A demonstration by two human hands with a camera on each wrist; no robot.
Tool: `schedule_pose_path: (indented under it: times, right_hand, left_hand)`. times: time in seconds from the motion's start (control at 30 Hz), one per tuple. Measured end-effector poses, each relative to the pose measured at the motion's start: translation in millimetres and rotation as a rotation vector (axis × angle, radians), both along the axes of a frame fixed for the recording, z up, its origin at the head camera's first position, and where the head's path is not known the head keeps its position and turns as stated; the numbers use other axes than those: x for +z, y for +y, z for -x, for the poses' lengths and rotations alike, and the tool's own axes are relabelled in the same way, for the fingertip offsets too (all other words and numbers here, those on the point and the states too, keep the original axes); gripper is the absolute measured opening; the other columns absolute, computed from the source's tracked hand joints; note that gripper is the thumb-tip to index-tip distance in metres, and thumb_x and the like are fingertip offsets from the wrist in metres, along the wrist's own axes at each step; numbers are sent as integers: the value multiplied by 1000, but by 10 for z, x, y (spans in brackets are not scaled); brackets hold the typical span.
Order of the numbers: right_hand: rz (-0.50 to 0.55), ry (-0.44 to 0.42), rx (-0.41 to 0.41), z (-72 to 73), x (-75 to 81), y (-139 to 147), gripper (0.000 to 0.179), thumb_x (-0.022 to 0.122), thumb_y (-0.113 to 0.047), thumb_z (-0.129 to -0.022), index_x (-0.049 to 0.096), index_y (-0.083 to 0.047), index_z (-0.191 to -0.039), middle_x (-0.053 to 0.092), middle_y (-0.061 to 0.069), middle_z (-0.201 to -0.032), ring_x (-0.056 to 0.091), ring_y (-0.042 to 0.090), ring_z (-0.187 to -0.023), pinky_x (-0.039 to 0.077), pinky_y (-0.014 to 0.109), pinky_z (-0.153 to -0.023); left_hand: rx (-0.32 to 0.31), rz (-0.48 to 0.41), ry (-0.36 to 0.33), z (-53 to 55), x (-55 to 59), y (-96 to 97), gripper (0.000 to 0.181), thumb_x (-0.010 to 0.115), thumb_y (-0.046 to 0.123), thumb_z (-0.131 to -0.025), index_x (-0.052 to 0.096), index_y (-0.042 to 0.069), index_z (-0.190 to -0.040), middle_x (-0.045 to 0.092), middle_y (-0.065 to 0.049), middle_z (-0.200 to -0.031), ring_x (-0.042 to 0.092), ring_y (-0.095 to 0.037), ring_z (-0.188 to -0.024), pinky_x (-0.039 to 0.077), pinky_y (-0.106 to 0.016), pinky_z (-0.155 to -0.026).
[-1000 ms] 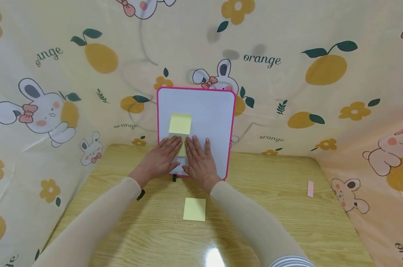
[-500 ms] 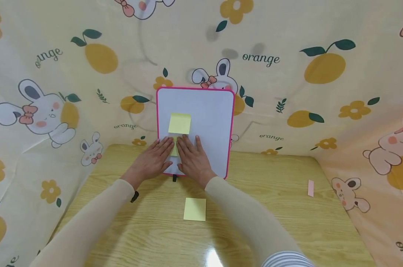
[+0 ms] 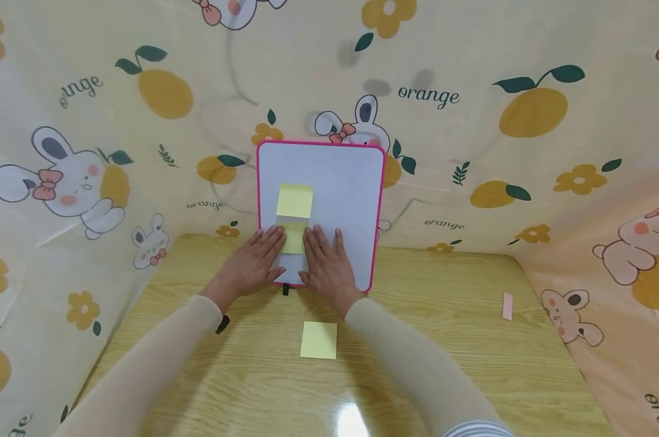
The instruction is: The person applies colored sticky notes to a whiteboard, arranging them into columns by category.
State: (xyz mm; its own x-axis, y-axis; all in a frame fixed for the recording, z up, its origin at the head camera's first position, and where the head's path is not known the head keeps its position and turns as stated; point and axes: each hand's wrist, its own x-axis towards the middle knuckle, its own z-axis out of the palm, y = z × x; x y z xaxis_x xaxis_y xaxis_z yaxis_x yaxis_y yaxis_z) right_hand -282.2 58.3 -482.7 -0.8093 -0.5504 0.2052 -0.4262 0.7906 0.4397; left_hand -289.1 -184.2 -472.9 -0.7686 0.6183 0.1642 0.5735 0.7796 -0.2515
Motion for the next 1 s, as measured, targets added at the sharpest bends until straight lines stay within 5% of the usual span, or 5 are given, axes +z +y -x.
schedule_pose_path:
  times: [0.4,0.77,1.0]
  right_hand:
    - [-23,-51,28,-156,-214,45,84,38,-60,-109,12,-8,-170,4,5,-179,-2,27,-166,2,64,-133]
    - [-3,-69,52,-222,-259,88,80,38,-59,-110,18,-9,-169,9,6,-178,0,27,-166,5,64,-133]
    - [74,-69,57,-290,-251,133,73,48,-50,-110,32,-6,-166,27,7,-174,13,27,-165,10,63,-133]
  left_hand:
    - [27,-67,-68,-192,-177,87,73,44,44,-112,25,-2,-165,20,-17,-175,15,-32,-164,16,-48,-135]
    - [37,-70,-79,-267,-263,99,70,45,43,-112,30,-1,-165,24,-17,-174,19,-31,-163,18,-48,-135]
    - [43,-94,-104,-338,-262,88,68,47,38,-112,31,-2,-164,28,-18,-173,22,-33,-162,19,-49,-134]
